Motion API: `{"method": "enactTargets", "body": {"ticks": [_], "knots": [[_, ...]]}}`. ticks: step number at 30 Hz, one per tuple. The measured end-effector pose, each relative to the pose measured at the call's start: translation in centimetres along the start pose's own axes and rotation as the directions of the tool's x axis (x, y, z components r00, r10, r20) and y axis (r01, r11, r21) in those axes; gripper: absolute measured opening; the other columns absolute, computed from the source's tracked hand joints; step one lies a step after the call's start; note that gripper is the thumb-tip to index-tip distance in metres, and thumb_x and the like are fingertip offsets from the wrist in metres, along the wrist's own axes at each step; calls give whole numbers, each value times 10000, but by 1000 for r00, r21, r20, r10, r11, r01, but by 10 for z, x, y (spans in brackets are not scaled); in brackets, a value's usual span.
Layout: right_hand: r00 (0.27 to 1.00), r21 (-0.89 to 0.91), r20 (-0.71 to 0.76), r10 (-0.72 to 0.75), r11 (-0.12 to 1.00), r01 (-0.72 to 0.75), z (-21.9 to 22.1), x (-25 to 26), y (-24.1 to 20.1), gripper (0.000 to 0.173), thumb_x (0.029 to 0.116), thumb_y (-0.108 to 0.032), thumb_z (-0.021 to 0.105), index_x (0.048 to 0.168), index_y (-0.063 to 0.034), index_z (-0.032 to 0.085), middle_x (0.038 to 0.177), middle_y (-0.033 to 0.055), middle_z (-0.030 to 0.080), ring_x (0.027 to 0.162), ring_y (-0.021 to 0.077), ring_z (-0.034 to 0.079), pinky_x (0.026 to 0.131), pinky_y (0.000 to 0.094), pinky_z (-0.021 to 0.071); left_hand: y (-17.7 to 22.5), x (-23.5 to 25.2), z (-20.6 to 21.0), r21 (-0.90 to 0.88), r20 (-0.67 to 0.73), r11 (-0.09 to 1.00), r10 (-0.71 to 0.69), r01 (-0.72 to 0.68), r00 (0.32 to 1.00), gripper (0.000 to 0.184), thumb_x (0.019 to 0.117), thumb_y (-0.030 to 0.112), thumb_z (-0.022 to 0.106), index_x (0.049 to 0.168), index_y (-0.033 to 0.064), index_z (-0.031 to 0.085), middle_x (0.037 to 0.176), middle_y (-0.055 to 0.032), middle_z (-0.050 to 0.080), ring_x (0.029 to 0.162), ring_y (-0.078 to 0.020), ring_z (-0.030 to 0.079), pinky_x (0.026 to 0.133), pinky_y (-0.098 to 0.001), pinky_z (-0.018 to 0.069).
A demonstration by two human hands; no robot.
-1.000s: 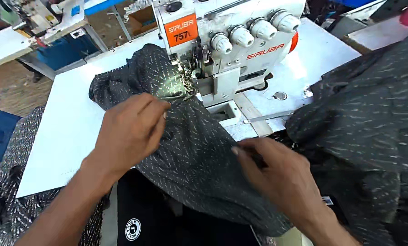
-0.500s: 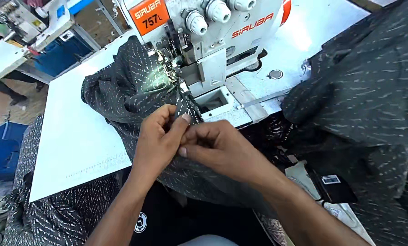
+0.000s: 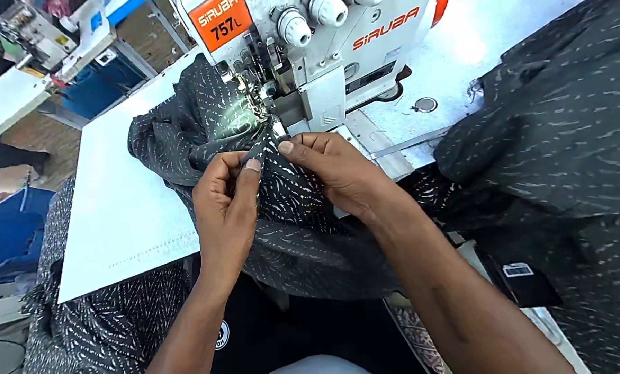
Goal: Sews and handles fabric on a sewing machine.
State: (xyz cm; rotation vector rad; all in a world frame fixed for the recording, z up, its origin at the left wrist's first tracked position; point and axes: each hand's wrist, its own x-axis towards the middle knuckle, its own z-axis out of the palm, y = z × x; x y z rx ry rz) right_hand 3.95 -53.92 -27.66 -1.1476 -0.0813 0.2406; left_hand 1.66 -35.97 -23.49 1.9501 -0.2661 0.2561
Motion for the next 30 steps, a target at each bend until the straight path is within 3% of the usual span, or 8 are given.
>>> {"method": "enactTargets", "body": {"ticks": [3, 6, 12, 15, 18, 23, 27, 30], "knots": [[997, 58, -74, -20, 998, 25, 4, -1, -2, 171, 999, -181, 665, 927, -25, 671, 753, 62, 654, 646, 103, 630, 596, 260, 558, -1, 1, 0, -16, 1, 1000, -8, 8, 1000, 123, 1036, 114, 582, 1085, 56, 679, 826, -6, 638, 682, -88, 596, 590, -204, 495], [934, -256, -230, -273, 943, 213, 2, -4, 1, 114, 975, -161, 692, 956, -49, 695, 703, 30, 644, 577, 96, 580, 525, 244, 489, 4, 1, -1, 31, 5, 999, -11, 11, 1000, 126, 1042, 155, 588, 1102, 95, 682, 801, 9, 616, 629, -73, 564, 535, -179, 459], [909, -464, -239, -340, 863, 201, 1, -15, 15, 101, 939, -193, 734, 983, -107, 704, 737, -9, 669, 568, 92, 590, 499, 247, 490, 6, -5, 6, 150, 59, 984, 90, -98, 994, 124, 1030, 145, 603, 1116, 90, 672, 837, 22, 653, 616, -65, 588, 507, -185, 489], [897, -524, -166, -410, 807, 271, 0, -18, 14, 206, 941, -92, 711, 1125, -102, 619, 958, 8, 687, 630, 92, 628, 544, 242, 565, -1, -9, 11, 289, 117, 936, 174, -201, 978, 176, 1015, 157, 612, 1156, 82, 686, 927, 16, 662, 646, -48, 588, 525, -195, 507], [881, -609, -103, -461, 730, 311, -4, -18, 14, 198, 942, -26, 568, 1060, -116, 700, 874, -37, 663, 587, 36, 530, 510, 211, 455, -5, -13, 16, 496, 225, 803, 247, -329, 942, 259, 991, 207, 627, 1205, 92, 716, 945, 6, 637, 638, -54, 548, 510, -225, 471], [901, -696, -92, -424, 675, 246, -5, -14, 10, 320, 1029, -414, 533, 894, -183, 707, 724, -78, 608, 638, 34, 569, 562, 270, 470, -4, -23, 2, 486, 534, 784, 84, -386, 841, 417, 989, 437, 614, 1297, 168, 693, 1136, 40, 680, 939, -77, 665, 761, -320, 597], [861, -801, -131, -491, 565, 200, -3, -12, 16, 174, 948, -320, 655, 902, -175, 739, 881, -43, 685, 806, 60, 640, 680, 300, 517, 11, -1, -21, 420, 405, 828, 196, -372, 893, 226, 1014, 263, 600, 1117, 134, 754, 965, 49, 694, 732, -22, 638, 612, -218, 566], [868, -706, -136, -477, 662, 253, -2, -19, 15, 146, 963, -256, 653, 914, -159, 751, 966, -40, 703, 819, 30, 647, 672, 215, 540, 10, 30, -22, 522, 273, 749, 306, -408, 912, 229, 993, 242, 658, 1121, 64, 722, 953, -28, 678, 671, -49, 601, 558, -209, 520]]}}
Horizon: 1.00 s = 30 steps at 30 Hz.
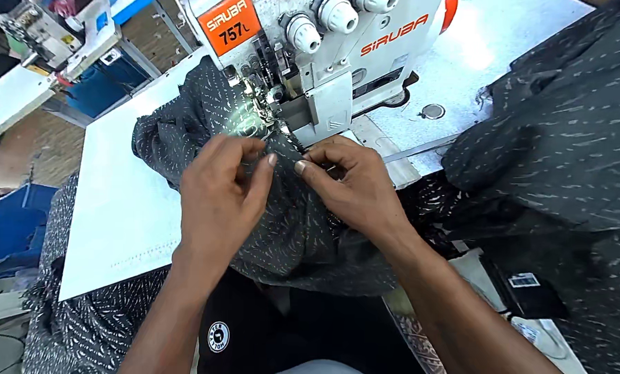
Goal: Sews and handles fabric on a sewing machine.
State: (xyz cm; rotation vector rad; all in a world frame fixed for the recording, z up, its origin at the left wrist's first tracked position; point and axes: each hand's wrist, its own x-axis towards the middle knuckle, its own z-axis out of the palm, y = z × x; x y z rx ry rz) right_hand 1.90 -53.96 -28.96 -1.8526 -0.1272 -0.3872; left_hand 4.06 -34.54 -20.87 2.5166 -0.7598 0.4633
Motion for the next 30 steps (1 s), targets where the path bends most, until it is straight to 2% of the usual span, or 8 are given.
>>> {"method": "enactTargets", "body": {"ticks": [4, 7, 16, 20, 22, 25, 28, 30], "knots": [[990, 310, 35, 135, 940, -139, -6, -4, 0, 141, 971, -176, 670, 901, -105, 769, 757, -24, 701, 621, 56, 615, 539, 224, 503, -5, 17, 12, 183, 43, 983, 22, -29, 999, 206, 1001, 283, 661, 1067, 107, 744, 915, -32, 613, 640, -106, 550, 543, -274, 466], [984, 411, 14, 179, 896, -169, -9, -5, 1, 128, 964, -140, 679, 886, -73, 756, 716, 6, 676, 610, 73, 601, 543, 219, 494, -7, 21, 11, 179, 54, 983, 24, -33, 998, 195, 1026, 264, 622, 1007, 115, 746, 865, -13, 603, 635, -101, 531, 553, -276, 445], [982, 378, -50, 181, 914, -149, 2, -6, 1, 140, 935, -153, 675, 801, -120, 697, 634, -31, 603, 524, 57, 528, 457, 211, 408, 8, 48, 4, 169, 114, 981, -119, 99, 986, 249, 1067, 310, 524, 983, 115, 653, 841, -22, 592, 669, -140, 557, 597, -347, 469], [986, 397, -32, 162, 908, -136, 10, -8, 1, 134, 915, -144, 662, 782, -133, 679, 606, -49, 575, 498, 39, 503, 439, 207, 389, 29, 49, 21, -94, 193, 993, -53, 73, 980, 225, 1063, 241, 535, 1054, 76, 688, 909, -33, 702, 758, -123, 669, 689, -347, 577], [981, 549, 12, 194, 819, -169, 13, -8, -1, 124, 916, -87, 658, 797, -116, 677, 668, -33, 622, 575, 32, 564, 519, 194, 470, 42, 51, 26, -321, 292, 946, 47, 52, 955, 229, 1061, 199, 554, 1204, 61, 668, 967, -11, 728, 786, -80, 684, 703, -279, 592], [958, 666, 66, 281, 702, -252, 8, -9, 3, 124, 945, -90, 668, 826, -58, 681, 690, 31, 620, 597, 78, 573, 541, 229, 490, 34, 42, 17, -511, 107, 859, 40, 21, 993, 214, 1039, 134, 591, 1209, 12, 634, 919, -15, 711, 671, -61, 636, 549, -217, 530], [955, 642, 74, 288, 719, -266, 4, -9, 5, 118, 947, -100, 661, 839, -59, 686, 673, 32, 611, 572, 82, 563, 516, 226, 477, 1, 29, 15, -330, -144, 944, -76, 24, 987, 109, 1030, 141, 594, 1092, 58, 628, 872, 23, 637, 566, -17, 526, 475, -160, 445], [965, 605, 66, 252, 759, -240, 4, -8, 4, 109, 945, -97, 665, 847, -58, 692, 675, 25, 612, 575, 80, 560, 516, 219, 466, -15, 24, 17, -179, -135, 983, -67, 42, 989, 166, 1010, 173, 620, 1100, 47, 682, 914, -11, 641, 584, -21, 528, 492, -162, 448]]}}
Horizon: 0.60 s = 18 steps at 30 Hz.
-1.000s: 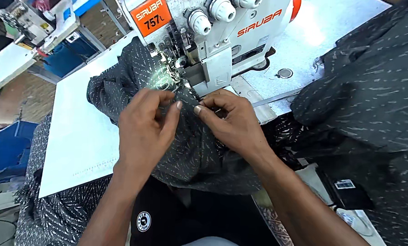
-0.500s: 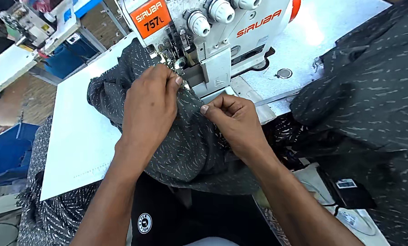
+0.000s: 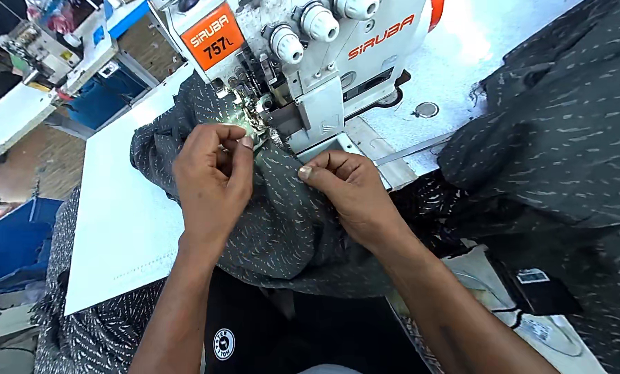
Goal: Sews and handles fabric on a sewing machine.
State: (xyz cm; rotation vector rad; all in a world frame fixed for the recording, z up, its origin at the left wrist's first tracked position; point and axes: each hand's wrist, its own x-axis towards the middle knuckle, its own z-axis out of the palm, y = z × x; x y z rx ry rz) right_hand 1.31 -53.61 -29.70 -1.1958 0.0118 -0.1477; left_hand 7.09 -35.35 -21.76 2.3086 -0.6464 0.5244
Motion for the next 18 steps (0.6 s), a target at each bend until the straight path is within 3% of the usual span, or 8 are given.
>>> {"method": "enactTargets", "body": {"ticks": [5, 10, 14, 18], "knots": [[996, -127, 11, -86, 988, 86, 4, -1, 1, 110, 946, -118, 669, 850, -76, 703, 673, 2, 620, 565, 70, 558, 502, 208, 451, -3, 4, 2, 173, 104, 983, 38, -56, 994, 144, 944, 199, 670, 1012, 105, 755, 899, 10, 602, 633, 2, 492, 535, -144, 397], [994, -181, 51, -96, 978, 103, 7, -1, -4, 79, 946, -164, 710, 966, -91, 734, 770, 5, 681, 592, 92, 593, 515, 228, 494, -5, 7, 3, 170, 120, 985, 23, -43, 993, 125, 965, 200, 645, 962, 124, 744, 850, 32, 582, 627, -6, 477, 540, -163, 384], [988, -226, 20, -153, 962, 154, 9, 1, -5, 105, 953, -174, 710, 902, -99, 764, 704, -21, 665, 553, 65, 557, 480, 221, 446, -10, 8, 4, 90, 98, 996, 13, -22, 995, 128, 982, 210, 648, 967, 118, 736, 846, 42, 583, 612, 2, 467, 533, -156, 378], [987, -173, -34, -159, 973, 151, 5, -1, -4, 112, 933, -127, 690, 836, -88, 730, 662, -17, 627, 545, 56, 542, 477, 205, 429, -13, 7, 4, 147, 153, 984, 75, -98, 985, 148, 999, 231, 629, 975, 146, 747, 900, 29, 622, 672, -34, 520, 587, -226, 427]]}}
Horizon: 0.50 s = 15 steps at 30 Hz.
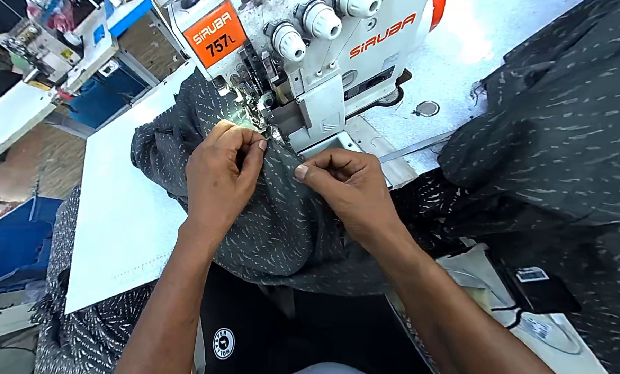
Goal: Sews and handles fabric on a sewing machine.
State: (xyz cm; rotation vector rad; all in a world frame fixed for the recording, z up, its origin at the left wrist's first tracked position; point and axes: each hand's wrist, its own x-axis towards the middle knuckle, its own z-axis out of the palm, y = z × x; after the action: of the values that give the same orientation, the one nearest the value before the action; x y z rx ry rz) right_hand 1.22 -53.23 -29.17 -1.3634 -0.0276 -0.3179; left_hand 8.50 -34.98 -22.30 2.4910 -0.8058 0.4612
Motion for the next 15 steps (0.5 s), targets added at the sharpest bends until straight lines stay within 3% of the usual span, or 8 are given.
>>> {"method": "enactTargets", "body": {"ticks": [5, 10, 15], "knots": [[999, -1, -20, -50, 999, 50, 1, -1, 1, 117, 904, -107, 711, 788, -94, 702, 674, -10, 636, 556, 65, 560, 479, 211, 444, -5, -1, -2, 16, 14, 997, 69, -69, 998, 153, 1011, 208, 619, 1011, 121, 745, 949, 1, 643, 719, -37, 547, 622, -210, 449], [997, -15, -21, -68, 998, 68, -2, -1, -1, 115, 893, -118, 762, 793, -76, 725, 713, 11, 680, 592, 79, 608, 511, 223, 495, -10, 2, -4, -26, 14, 991, 130, -130, 991, 151, 997, 159, 616, 1002, 75, 742, 944, -24, 640, 717, -19, 517, 615, -159, 412], [999, -22, -26, -33, 999, 32, -4, 0, 1, 117, 889, -120, 754, 780, -90, 722, 708, 5, 677, 586, 78, 602, 501, 223, 483, -9, 4, -7, -19, 43, 988, 154, -153, 987, 148, 986, 151, 624, 988, 76, 752, 937, -24, 644, 705, -7, 505, 597, -149, 396]]}}
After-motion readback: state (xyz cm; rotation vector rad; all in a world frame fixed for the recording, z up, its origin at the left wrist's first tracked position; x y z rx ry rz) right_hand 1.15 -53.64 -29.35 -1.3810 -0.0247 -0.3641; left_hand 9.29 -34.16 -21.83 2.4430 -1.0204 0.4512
